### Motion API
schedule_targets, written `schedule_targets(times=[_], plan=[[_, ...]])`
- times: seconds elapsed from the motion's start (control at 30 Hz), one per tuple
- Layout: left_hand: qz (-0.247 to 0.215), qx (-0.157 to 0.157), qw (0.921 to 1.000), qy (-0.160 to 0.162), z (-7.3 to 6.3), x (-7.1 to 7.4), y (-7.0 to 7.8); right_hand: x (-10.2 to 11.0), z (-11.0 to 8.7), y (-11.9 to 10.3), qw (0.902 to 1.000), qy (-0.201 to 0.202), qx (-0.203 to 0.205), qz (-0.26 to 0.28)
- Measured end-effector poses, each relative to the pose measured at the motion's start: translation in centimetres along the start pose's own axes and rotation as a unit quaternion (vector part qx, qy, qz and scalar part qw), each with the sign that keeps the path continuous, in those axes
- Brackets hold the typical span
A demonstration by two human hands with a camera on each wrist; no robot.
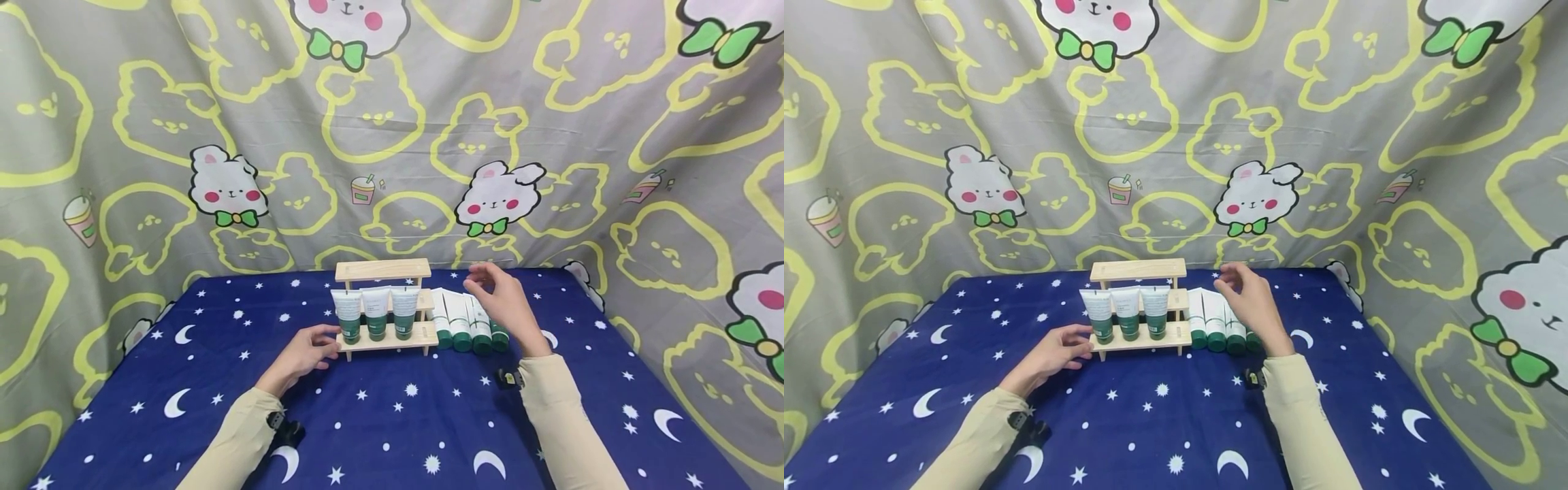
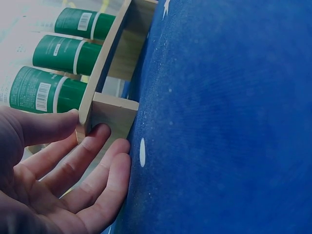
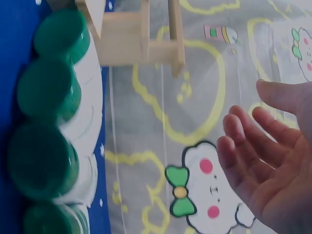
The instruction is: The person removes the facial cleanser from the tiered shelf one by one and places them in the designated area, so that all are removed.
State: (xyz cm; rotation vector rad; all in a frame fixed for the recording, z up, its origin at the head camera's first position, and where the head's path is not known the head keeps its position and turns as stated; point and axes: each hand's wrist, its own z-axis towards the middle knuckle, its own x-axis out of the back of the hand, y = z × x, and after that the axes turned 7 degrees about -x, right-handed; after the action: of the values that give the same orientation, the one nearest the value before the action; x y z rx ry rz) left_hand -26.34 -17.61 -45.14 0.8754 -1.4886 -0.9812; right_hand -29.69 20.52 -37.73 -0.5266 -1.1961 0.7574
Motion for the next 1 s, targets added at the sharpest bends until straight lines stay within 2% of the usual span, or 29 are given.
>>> schedule_targets(times=[0.13,0.4,1.0], plan=[[0.002,0.003,1.0,0.002,0.0,-0.1,0.0,-1.3,-0.1,-0.8,0.9995,-0.016,0.011,0.027],[-0.001,0.002,1.0,0.0,0.1,-0.1,0.0,-3.7,-0.5,-1.7,0.9959,-0.046,0.006,0.077],[0.005,-0.004,1.0,0.002,-0.1,-0.1,0.0,-6.9,-1.0,-2.4,0.9897,-0.115,0.046,0.072]])
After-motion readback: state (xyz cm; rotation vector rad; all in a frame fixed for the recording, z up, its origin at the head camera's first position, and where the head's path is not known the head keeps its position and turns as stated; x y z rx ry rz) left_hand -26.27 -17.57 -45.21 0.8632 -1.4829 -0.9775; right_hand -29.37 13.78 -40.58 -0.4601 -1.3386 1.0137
